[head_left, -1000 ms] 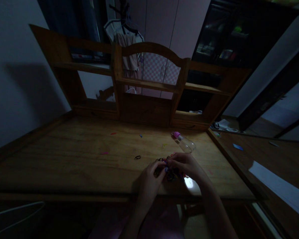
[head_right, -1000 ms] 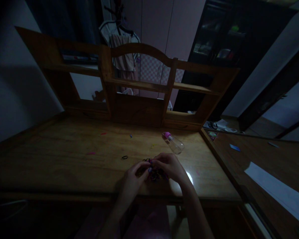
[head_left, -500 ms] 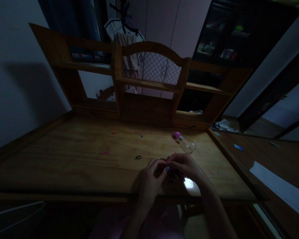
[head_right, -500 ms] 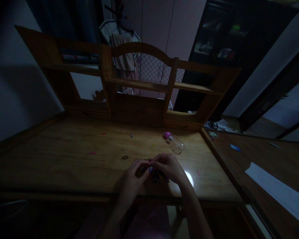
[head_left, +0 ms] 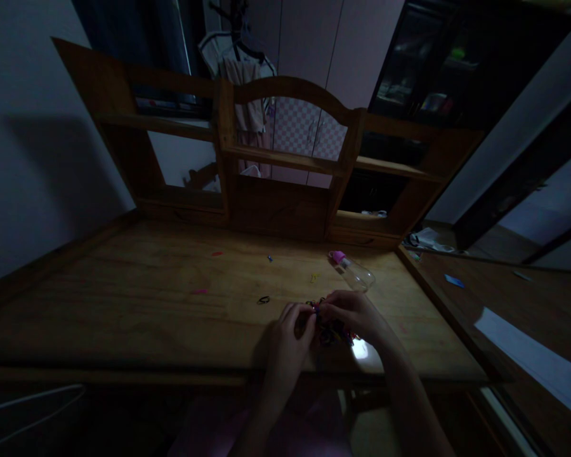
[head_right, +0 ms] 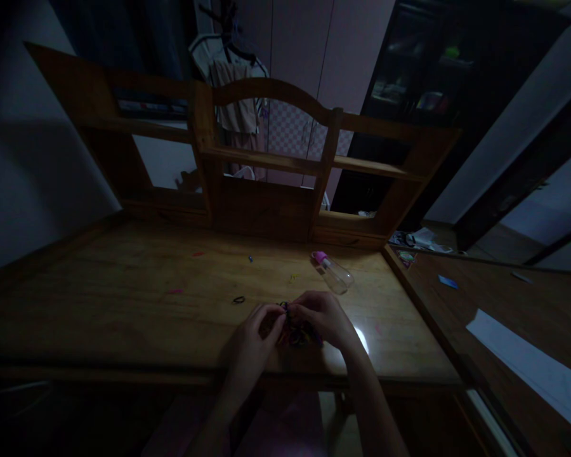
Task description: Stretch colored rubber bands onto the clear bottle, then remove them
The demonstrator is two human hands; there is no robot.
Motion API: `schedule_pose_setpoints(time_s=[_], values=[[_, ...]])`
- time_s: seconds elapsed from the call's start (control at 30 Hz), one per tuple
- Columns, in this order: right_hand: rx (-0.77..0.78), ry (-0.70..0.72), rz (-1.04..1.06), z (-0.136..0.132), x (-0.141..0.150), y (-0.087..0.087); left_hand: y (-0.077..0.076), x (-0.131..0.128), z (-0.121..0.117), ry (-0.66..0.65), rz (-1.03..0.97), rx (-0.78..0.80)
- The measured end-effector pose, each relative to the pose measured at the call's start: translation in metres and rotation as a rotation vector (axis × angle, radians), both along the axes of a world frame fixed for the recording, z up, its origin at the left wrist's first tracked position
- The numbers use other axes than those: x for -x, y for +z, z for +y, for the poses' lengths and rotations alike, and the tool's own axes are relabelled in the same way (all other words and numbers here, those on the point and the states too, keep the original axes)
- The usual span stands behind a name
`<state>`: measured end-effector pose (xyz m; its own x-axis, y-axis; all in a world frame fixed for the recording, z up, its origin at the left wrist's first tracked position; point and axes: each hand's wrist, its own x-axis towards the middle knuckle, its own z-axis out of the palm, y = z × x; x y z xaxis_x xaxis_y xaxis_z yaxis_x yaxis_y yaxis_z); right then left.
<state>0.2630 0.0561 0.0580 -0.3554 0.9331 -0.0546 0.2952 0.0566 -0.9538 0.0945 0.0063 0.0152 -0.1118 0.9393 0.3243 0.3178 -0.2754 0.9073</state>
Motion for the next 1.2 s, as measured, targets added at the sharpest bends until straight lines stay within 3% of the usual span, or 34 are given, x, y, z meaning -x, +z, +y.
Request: schedule_pose_setpoints(time_s=[0.17, 0.27, 0.43, 0.57, 0.73, 0.87, 0.93, 1.03, 1.2], values=[[-0.160, -0.054, -0.138, 0.011, -0.002, 0.003, 0.000, -0.001, 0.002, 0.042, -0.005, 0.046], [-0.307, -0.096, -0.264, 0.035, 0.003, 0.006, 0.000, -0.001, 0.002, 0.053, -0.001, 0.046], [-0.407, -0.162, -0.539, 0.079, 0.019, 0.004, 0.000, 0.001, 0.000, 0.062, 0.018, 0.021], [-0.507, -0.233, -0.659, 0.087, 0.028, 0.006, 0.002, 0.001, -0.001, 0.058, 0.022, 0.019], [-0.671, -0.273, -0.524, 0.041, 0.020, 0.025, 0.003, 0.001, -0.001, 0.090, -0.053, 0.013], [-0.646, -0.114, -0.440, -0.028, 0.010, 0.029, -0.002, 0.001, 0.000, 0.126, -0.149, 0.038], [-0.597, 0.007, -0.439, -0.060, 0.008, 0.018, -0.004, 0.001, 0.000, 0.122, -0.188, 0.050], [-0.563, 0.042, -0.462, -0.092, 0.008, -0.007, -0.004, 0.001, 0.001, 0.112, -0.207, 0.056], [-0.500, 0.018, -0.526, -0.101, 0.008, -0.037, 0.000, 0.001, -0.001, 0.104, -0.158, 0.051]])
